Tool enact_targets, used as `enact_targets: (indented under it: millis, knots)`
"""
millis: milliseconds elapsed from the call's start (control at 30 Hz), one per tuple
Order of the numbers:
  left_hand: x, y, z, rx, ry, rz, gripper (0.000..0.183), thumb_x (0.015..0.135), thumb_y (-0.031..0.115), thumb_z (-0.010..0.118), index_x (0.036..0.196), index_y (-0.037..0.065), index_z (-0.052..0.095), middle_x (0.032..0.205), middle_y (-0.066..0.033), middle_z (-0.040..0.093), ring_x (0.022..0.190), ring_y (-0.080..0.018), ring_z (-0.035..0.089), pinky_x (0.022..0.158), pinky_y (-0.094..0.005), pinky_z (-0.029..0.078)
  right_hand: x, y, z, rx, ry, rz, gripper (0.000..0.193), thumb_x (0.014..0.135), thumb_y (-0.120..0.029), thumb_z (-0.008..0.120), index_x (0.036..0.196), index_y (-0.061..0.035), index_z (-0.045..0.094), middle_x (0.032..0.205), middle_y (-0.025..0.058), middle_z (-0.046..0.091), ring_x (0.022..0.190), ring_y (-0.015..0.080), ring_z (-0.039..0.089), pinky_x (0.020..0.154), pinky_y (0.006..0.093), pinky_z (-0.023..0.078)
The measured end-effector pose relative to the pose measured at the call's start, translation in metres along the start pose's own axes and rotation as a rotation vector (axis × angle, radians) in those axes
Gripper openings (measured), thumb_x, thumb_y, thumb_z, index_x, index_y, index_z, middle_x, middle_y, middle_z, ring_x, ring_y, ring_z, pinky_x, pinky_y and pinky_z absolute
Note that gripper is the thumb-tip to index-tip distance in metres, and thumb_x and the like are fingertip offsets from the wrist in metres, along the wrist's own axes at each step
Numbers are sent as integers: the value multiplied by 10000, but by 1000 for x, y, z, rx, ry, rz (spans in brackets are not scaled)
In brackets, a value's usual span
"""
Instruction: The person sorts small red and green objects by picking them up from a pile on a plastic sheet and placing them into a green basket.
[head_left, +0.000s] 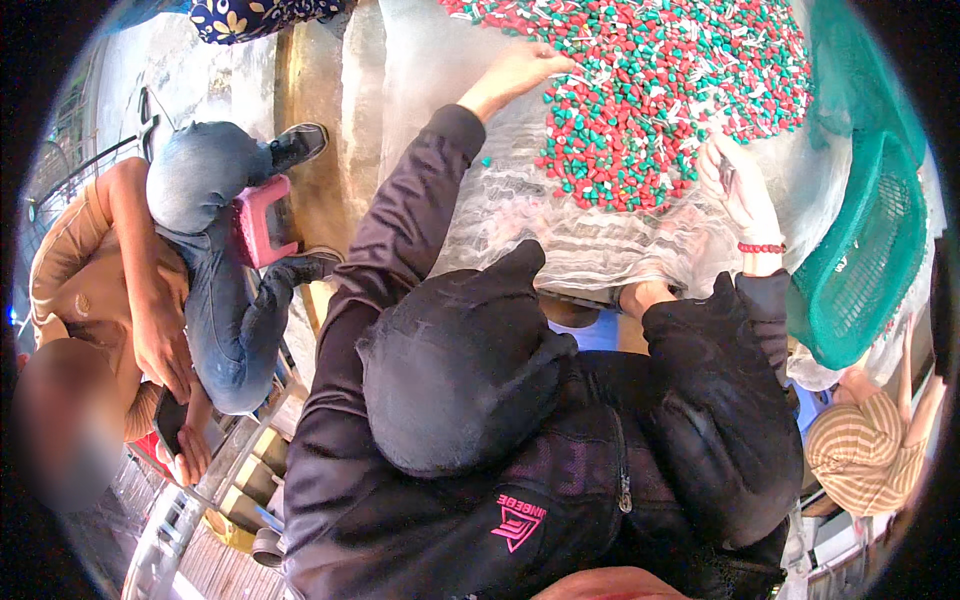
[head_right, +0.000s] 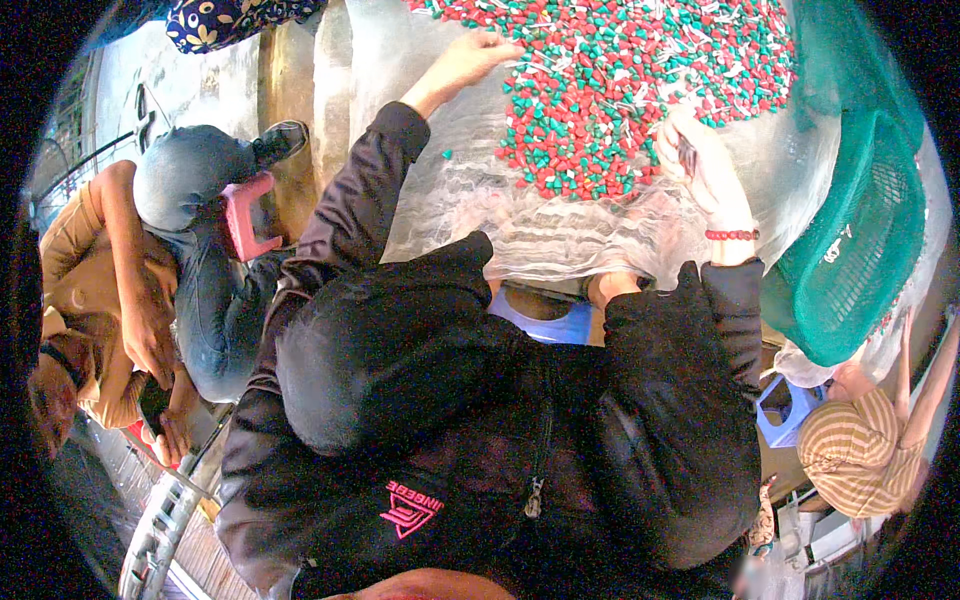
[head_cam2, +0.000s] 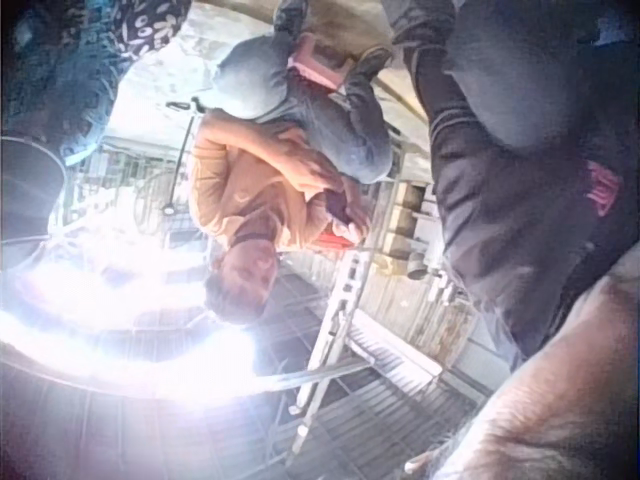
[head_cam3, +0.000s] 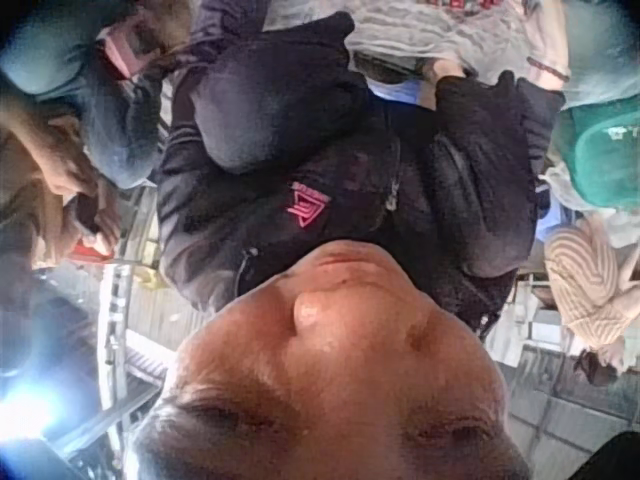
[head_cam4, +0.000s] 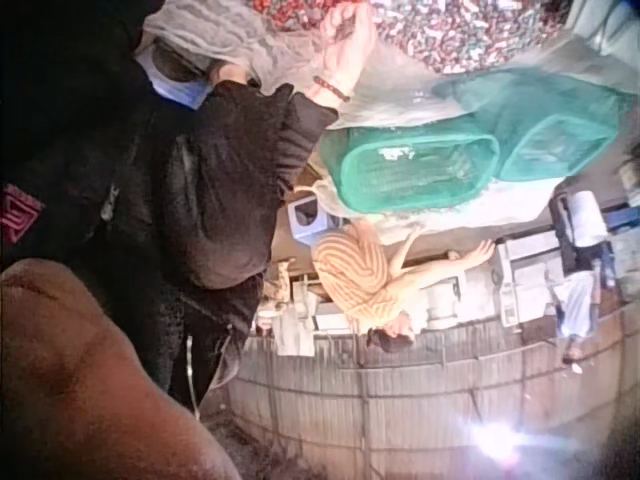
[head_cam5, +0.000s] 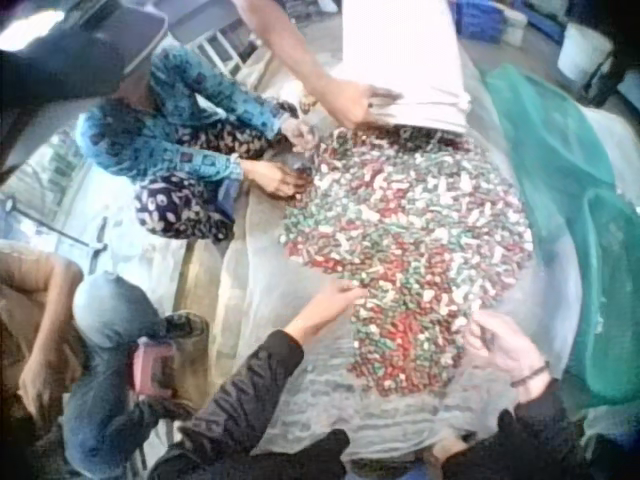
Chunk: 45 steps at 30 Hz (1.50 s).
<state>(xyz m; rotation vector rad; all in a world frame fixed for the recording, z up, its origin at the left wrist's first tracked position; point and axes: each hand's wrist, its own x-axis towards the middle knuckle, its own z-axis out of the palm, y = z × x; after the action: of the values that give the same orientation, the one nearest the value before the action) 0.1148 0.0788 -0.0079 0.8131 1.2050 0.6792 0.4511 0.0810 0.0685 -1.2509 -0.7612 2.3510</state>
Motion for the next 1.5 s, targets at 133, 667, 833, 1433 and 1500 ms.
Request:
enact_targets:
  millis: [133, 667, 833, 1433, 1500]
  knots:
    - [15, -19, 20, 1383, 266, 269, 315, 805, 341, 617, 863, 31, 609, 734, -175, 627, 747, -337, 642, 604, -443, 509, 32, 20, -42, -368, 210, 88, 367, 852, -417, 567, 779, -65, 497, 578, -13, 426, 502, 137, 424, 449, 259, 334]
    - [-34, 5, 8, -439, -314, -20, 256, 873, 314, 452, 800, 73, 500, 658, 22, 440, 544, -40, 353, 413, -173, 239, 65, 79, 1, -1099, 116, -430, 188, 868, -231, 543, 858, -61, 624, 563, 44, 556, 449, 161, 500, 428, 293, 366]
    - [-6, 3, 25, 116, -106, 25, 311, 839, 344, 520, 918, 52, 591, 703, -37, 566, 601, -121, 505, 459, -246, 376, 23, 32, 13, -241, -40, -28, 249, 891, -250, 520, 927, -44, 656, 539, -78, 331, 447, 36, 271, 422, 211, 181]
    - [15, -55, 58, 1419, 338, 445, 201, 823, 194, 550, 904, 15, 507, 751, -134, 601, 646, -289, 628, 523, -406, 493, 88, 33, -24, -1627, 331, -539, 174, 864, -176, 506, 984, -62, 558, 684, 131, 607, 633, 244, 601, 557, 327, 460]
    - [14, -47, 70, 1422, 284, 407, 205, 768, 150, 584, 894, 4, 515, 768, -144, 606, 666, -289, 635, 546, -403, 502, 89, 39, -31, -1945, 383, -429, 159, 848, -125, 476, 989, -52, 482, 693, 132, 617, 617, 294, 627, 505, 427, 469]
